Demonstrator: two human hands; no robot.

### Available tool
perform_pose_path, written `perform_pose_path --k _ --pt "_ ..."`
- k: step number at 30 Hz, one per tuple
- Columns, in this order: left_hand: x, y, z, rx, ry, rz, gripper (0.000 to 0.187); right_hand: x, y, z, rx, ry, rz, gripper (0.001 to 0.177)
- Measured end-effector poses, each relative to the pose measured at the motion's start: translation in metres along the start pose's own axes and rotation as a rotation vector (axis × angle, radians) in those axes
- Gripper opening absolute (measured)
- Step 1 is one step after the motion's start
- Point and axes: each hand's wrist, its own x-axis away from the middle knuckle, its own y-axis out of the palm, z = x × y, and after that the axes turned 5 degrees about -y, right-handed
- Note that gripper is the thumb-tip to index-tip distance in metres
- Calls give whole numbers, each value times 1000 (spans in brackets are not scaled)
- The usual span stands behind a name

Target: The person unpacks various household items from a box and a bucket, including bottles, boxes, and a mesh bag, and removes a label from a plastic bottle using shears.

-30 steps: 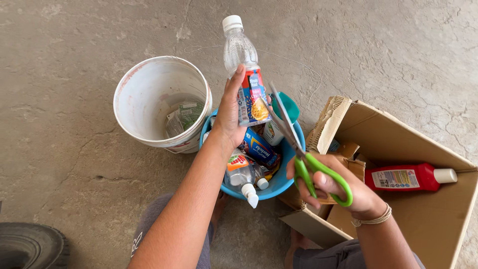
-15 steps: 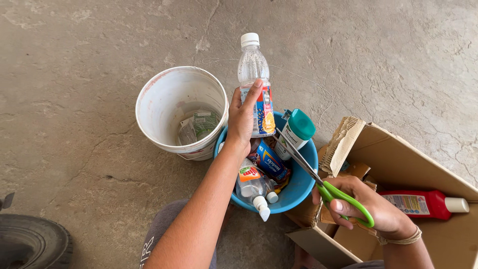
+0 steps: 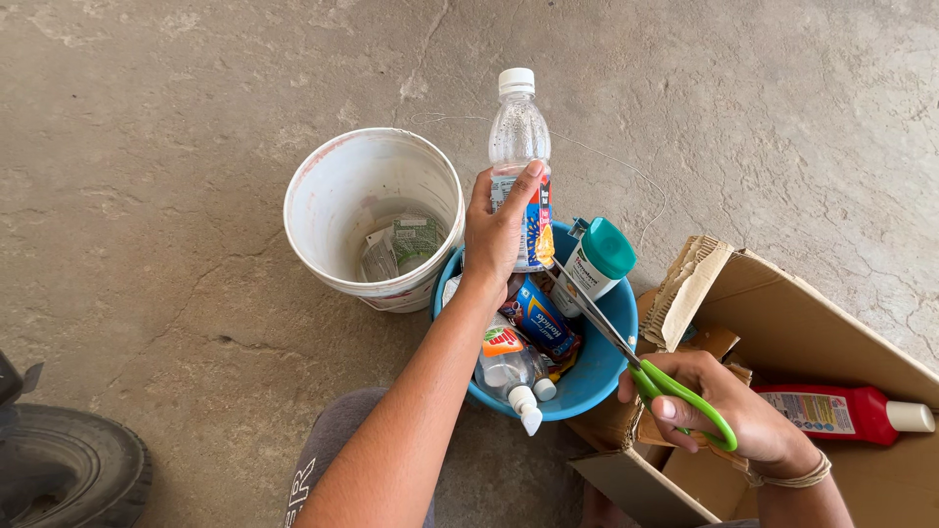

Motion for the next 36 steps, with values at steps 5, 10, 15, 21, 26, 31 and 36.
perform_pose_path --k 5,10,15,21,26,31,36 --pt "1 -1 -2 -12 -11 -2 68 -1 0 0 -5 16 11 74" --pt "-1 -1 -6 10 -22 17 67 -3 6 -1 2 4 39 71" --pt "4 5 -11 -19 -39 -42 64 -14 19 0 -47 67 177 64" --pt "12 15 -7 -42 -109 -32 66 -21 24 -5 20 -107 412 49" --pt "20 22 -25 -126 -185 -212 71 -37 37 -6 85 -60 773 42" --pt "23 21 -24 -111 -213 -393 81 -32 30 -18 429 -22 922 48" --pt "31 19 -6 421 -356 -603 82 -35 31 -11 770 89 978 69"
